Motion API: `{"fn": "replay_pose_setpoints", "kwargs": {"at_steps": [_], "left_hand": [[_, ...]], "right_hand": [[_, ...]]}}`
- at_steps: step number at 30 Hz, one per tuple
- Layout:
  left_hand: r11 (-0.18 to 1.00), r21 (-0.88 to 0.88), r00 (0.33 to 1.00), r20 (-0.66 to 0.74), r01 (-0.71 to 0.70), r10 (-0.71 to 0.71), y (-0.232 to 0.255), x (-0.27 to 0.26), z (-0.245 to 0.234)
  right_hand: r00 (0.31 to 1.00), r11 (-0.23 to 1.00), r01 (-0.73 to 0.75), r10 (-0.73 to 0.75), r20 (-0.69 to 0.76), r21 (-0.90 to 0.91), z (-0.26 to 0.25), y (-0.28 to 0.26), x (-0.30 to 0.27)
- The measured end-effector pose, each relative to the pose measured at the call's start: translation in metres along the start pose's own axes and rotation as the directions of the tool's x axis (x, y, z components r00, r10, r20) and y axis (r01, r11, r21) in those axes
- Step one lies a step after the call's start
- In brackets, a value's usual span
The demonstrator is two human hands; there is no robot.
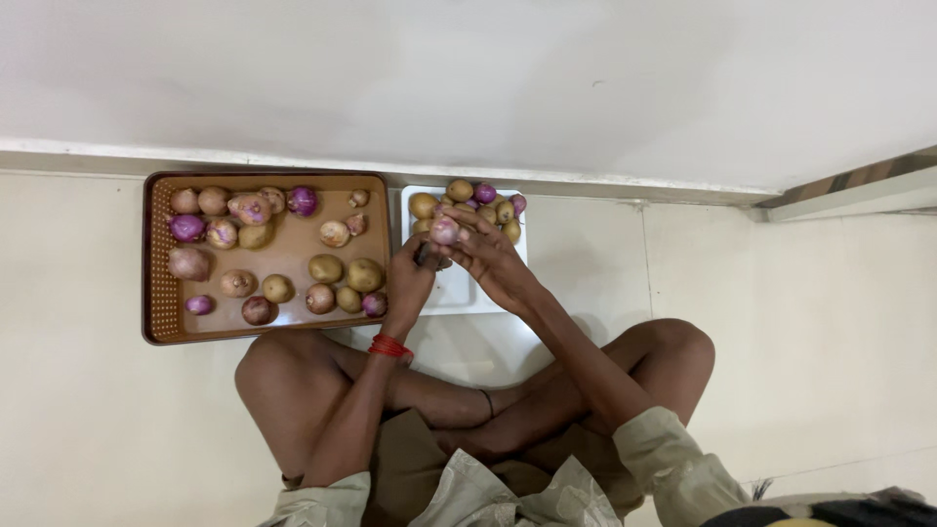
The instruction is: The person sits cross-legged on the floor and peels the outer skins off small onions by hand. They transfer the peeled onions to a white tray and place the discarded skins into a brown tray.
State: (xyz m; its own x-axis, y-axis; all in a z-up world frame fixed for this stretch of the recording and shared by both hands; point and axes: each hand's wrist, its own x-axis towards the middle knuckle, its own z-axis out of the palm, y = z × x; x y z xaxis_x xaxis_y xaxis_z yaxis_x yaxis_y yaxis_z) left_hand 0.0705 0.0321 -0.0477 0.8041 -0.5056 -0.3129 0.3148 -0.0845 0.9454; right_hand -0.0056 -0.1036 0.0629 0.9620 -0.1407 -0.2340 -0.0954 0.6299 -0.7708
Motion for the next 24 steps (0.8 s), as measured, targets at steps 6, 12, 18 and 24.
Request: {"fn": "replay_pose_setpoints", "kwargs": {"at_steps": [6, 12, 18, 24], "left_hand": [[0.992, 0.042, 0.993, 0.027, -0.115, 0.114, 0.034, -0.026, 0.019], [0.920, 0.234, 0.948, 0.123, -0.314, 0.292, 0.032, -0.051, 0.045], [0.663, 0.400, 0.769, 0.229, -0.633, 0.597, 0.025, -0.055, 0.049], [0.750, 0.410, 0.855, 0.247, -0.519, 0.456, 0.031, -0.057, 0.049]], "right_hand": [[0.972, 1.000, -0.019, 0.018, -0.234, -0.002, -0.057, 0.018, -0.056], [0.949, 0.997, 0.038, -0.015, -0.313, 0.068, -0.095, 0.065, -0.064], [0.938, 0.994, 0.062, -0.026, -0.346, 0.091, -0.114, 0.086, -0.057], [0.934, 0.988, 0.033, 0.023, -0.357, 0.151, -0.130, 0.105, -0.057]]}}
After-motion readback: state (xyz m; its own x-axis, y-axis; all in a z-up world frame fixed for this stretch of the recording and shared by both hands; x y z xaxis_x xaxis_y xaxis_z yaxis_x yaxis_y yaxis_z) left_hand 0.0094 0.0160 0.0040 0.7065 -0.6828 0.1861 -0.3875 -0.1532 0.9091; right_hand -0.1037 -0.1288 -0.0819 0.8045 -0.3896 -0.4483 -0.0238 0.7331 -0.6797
